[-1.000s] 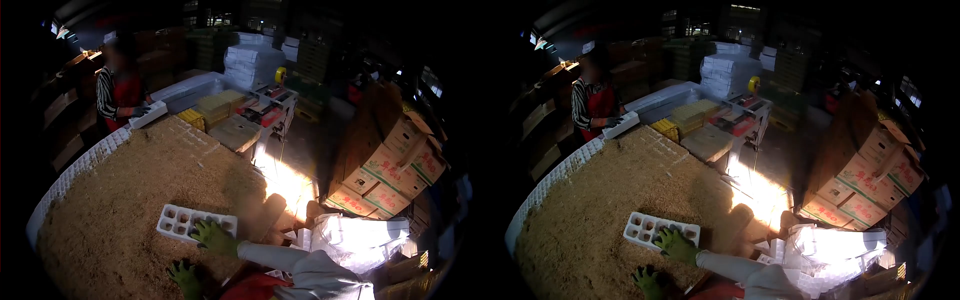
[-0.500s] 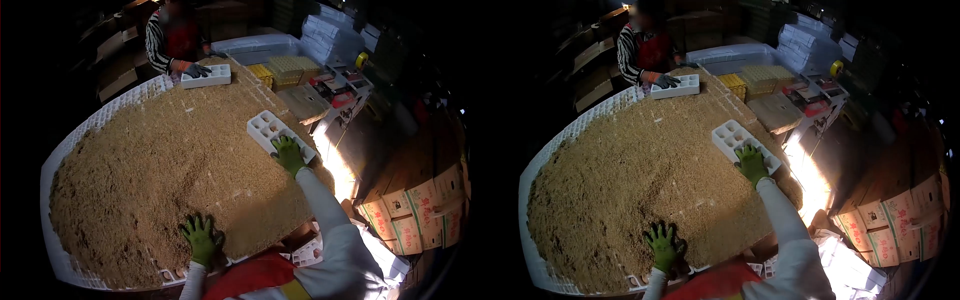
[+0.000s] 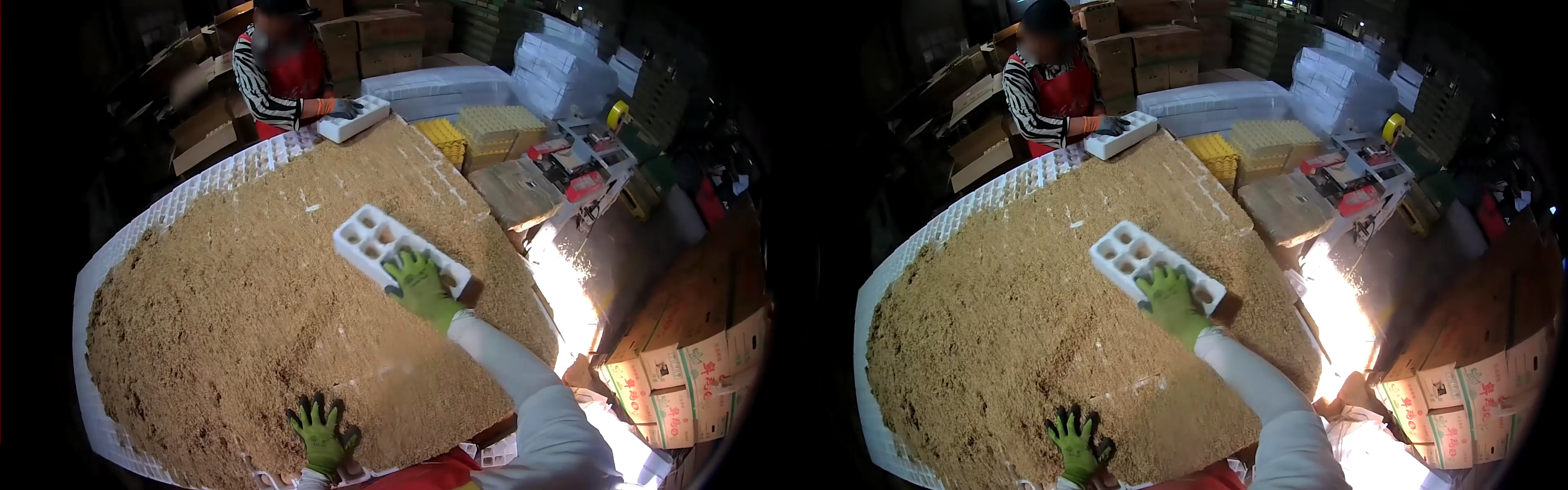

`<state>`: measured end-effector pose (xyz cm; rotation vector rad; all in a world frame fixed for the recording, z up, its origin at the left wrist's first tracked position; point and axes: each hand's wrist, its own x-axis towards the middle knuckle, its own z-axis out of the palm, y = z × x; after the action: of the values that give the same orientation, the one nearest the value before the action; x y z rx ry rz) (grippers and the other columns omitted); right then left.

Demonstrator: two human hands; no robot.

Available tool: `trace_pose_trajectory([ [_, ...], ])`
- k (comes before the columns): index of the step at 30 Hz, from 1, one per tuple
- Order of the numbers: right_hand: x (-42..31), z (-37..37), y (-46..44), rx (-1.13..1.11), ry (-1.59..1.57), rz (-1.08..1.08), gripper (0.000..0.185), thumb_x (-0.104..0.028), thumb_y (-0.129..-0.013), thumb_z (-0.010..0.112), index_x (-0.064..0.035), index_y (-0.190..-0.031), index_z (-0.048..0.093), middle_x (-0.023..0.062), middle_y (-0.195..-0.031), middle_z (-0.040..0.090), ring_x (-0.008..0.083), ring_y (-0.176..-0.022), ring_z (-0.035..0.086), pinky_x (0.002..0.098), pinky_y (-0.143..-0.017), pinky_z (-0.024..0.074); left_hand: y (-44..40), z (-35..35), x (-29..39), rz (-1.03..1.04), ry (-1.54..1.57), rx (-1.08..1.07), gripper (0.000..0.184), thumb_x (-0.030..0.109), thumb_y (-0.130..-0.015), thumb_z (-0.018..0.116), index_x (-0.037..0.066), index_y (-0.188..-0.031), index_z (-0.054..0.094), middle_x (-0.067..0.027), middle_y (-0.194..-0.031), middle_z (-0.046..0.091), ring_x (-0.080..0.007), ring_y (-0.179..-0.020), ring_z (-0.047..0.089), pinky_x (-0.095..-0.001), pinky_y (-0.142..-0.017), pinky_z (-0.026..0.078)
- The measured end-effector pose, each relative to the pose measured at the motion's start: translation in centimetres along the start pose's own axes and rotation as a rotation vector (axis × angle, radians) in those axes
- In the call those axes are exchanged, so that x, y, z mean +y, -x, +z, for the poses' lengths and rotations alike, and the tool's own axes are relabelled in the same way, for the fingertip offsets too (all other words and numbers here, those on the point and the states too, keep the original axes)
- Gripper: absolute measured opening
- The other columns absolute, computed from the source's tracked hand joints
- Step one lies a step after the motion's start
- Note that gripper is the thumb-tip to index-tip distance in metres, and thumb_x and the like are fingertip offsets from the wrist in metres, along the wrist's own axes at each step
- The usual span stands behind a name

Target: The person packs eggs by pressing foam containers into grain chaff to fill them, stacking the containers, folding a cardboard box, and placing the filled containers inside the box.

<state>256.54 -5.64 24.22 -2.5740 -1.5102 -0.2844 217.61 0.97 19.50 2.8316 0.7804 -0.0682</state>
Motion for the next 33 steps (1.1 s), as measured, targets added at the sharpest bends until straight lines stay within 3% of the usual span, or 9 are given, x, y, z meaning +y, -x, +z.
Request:
trace_pose_trajectory([
  [4,-0.9,0.6,-0.5,-0.26,0.031,-0.422,0.048,-0.043,-0.093,0.05,-0.0159,-0.134,0.048,0.0154,-0.135,0.045,0.0346,-0.128,0.039,0.0558,-0.102,0.0315,0.1,0.0,-0.1,-0.064,0.06,-0.052,0.067,0.059,-0.071,0.07,0.019,-0.124,0.061,-0.0204,-0.144,0.035,-0.0496,-0.137,0.022,-0.0715,-0.108,0.004],
  [11,14.7,3.5,-9.2,-0.095,0.265,0.316,0.04,-0.04,-0.086,0.06,-0.0158,-0.117,0.058,0.0093,-0.114,0.057,0.0301,-0.103,0.051,0.0481,-0.078,0.0411,-0.2,-0.8,0.2,-0.048,0.122,-0.001,0.061,0.054,-0.07,0.071,0.019,-0.12,0.063,-0.0202,-0.139,0.039,-0.0497,-0.134,0.025,-0.0707,-0.109,0.004],
  [13,14.3,2.0,-9.0,-0.093,0.287,0.386,0.042,-0.042,-0.086,0.059,-0.0154,-0.119,0.058,0.0113,-0.119,0.056,0.0323,-0.109,0.05,0.0492,-0.085,0.0412,-0.5,-2.1,0.8,-0.069,0.181,-0.009,0.058,0.051,-0.071,0.071,0.017,-0.117,0.064,-0.0208,-0.135,0.043,-0.0504,-0.133,0.028,-0.0707,-0.109,0.004],
  [15,9.8,3.2,-6.6,0.147,0.166,-0.034,0.046,-0.043,-0.088,0.057,-0.0147,-0.124,0.057,0.0132,-0.126,0.053,0.0344,-0.118,0.046,0.0512,-0.094,0.0385,-0.7,-1.4,0.5,0.096,0.106,0.15,0.067,0.042,-0.076,0.066,0.024,-0.138,0.048,-0.0133,-0.151,0.034,-0.0416,-0.142,0.02,-0.0678,-0.111,0.006],
  [17,5.0,1.7,-4.5,-0.181,0.02,-0.32,0.049,-0.043,-0.089,0.055,-0.0153,-0.129,0.053,0.0148,-0.132,0.048,0.0347,-0.126,0.041,0.053,-0.1,0.0344,-0.4,-0.3,-0.2,0.15,0.071,0.172,0.074,0.047,-0.08,0.061,0.024,-0.146,0.038,-0.014,-0.155,0.027,-0.0418,-0.145,0.014,-0.0678,-0.111,0.001],
  [21,12.1,3.8,-7.8,-0.169,0.275,0.001,0.054,-0.047,-0.092,0.05,-0.0169,-0.136,0.049,0.0152,-0.139,0.045,0.0348,-0.129,0.039,0.0496,-0.105,0.0302,-0.7,-0.5,0.0,0.139,0.048,0.145,0.072,0.049,-0.082,0.06,0.023,-0.146,0.04,-0.0136,-0.155,0.028,-0.0418,-0.144,0.016,-0.0677,-0.111,0.002],
  [23,18.4,4.1,-9.6,-0.103,0.243,0.233,0.04,-0.041,-0.083,0.063,-0.0196,-0.116,0.06,0.0095,-0.117,0.058,0.0293,-0.11,0.054,0.0506,-0.078,0.0469,-0.6,-1.0,0.2,0.146,0.049,0.152,0.071,0.049,-0.082,0.06,0.023,-0.145,0.041,-0.0137,-0.154,0.03,-0.0417,-0.144,0.016,-0.0678,-0.111,0.003],
  [27,25.3,3.7,-7.8,-0.035,0.264,0.72,0.047,-0.04,-0.083,0.063,-0.0171,-0.124,0.056,0.0121,-0.12,0.055,0.035,-0.107,0.053,0.0533,-0.075,0.0466,-0.7,-1.2,0.3,0.126,0.026,0.162,0.069,0.046,-0.08,0.063,0.023,-0.142,0.045,-0.0141,-0.152,0.033,-0.0423,-0.142,0.021,-0.0689,-0.11,0.008],
  [33,17.0,3.8,0.2,0.164,0.368,0.099,0.047,-0.044,-0.083,0.061,-0.0138,-0.119,0.057,0.0156,-0.116,0.055,0.034,-0.106,0.051,0.0538,-0.077,0.0441,-0.8,-2.6,1.3,0.139,0.032,0.14,0.065,0.045,-0.079,0.063,0.021,-0.138,0.049,-0.0166,-0.147,0.038,-0.0444,-0.138,0.027,-0.0701,-0.108,0.011],
])
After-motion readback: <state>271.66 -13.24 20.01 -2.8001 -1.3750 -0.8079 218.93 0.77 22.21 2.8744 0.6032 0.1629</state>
